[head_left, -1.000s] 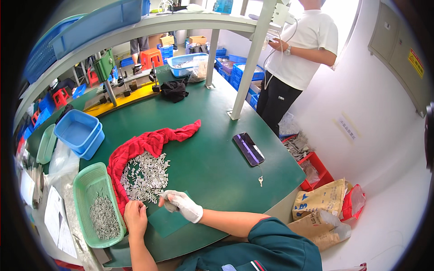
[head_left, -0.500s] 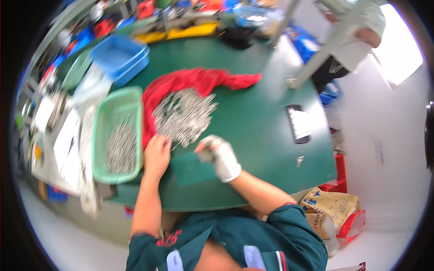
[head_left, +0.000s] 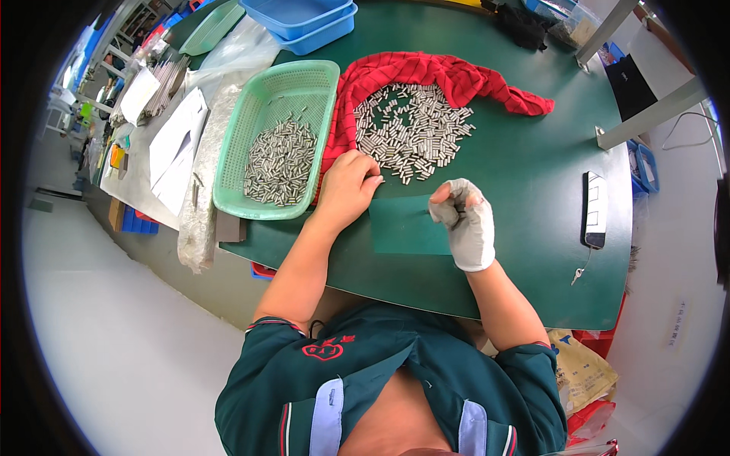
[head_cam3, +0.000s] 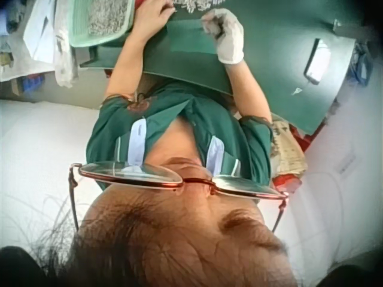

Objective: The person sorts small metal pins by hand, placing them into a sorting tray from a plastic basket.

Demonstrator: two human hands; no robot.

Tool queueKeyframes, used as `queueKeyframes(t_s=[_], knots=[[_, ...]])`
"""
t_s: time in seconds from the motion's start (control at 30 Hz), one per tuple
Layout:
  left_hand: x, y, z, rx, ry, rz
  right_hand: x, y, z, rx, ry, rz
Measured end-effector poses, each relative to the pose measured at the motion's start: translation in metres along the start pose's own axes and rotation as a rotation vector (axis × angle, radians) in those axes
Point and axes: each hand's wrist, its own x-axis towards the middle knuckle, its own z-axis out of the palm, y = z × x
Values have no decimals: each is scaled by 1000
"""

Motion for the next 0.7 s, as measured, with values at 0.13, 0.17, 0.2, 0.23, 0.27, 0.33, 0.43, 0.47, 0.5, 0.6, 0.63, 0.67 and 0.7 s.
queueKeyframes(t_s=[0.13, 0.17, 0.2, 0.23, 0.27, 0.33, 0.43, 0.47, 0.5, 0.6, 0.63, 0.67, 0.7], knots=[[0, 3, -2, 125, -61, 68, 0, 0, 3, -7, 5, 3], [0, 3, -1, 127, -66, 67, -1, 0, 3, -3, 7, 4], [0, 3, -1, 141, -71, 62, 0, 0, 2, -13, 1, 1], [1, 3, 0, 156, -76, 56, 0, 1, 1, -23, -6, -2], [1, 4, 0, 159, -77, 58, 0, 1, 1, -20, -5, -3], [3, 5, 2, 27, -28, 33, 0, -1, 1, -42, 1, 3], [3, 7, 1, -118, 2, 19, -2, 1, 1, -44, 11, 16], [5, 6, 1, -115, 0, 23, -1, 2, 0, -41, 12, 12], [5, 6, 1, -77, 16, 50, -1, 1, 1, -36, 8, 8], [4, 7, 2, -14, 6, 124, -2, -2, 2, -39, 6, 18], [4, 8, 3, 10, -13, 172, -2, -3, 3, -51, 5, 29], [4, 10, 4, 12, -17, 173, -3, -2, 3, -48, 8, 28], [4, 12, 6, 4, -25, 194, -3, -2, 3, -59, 5, 32]])
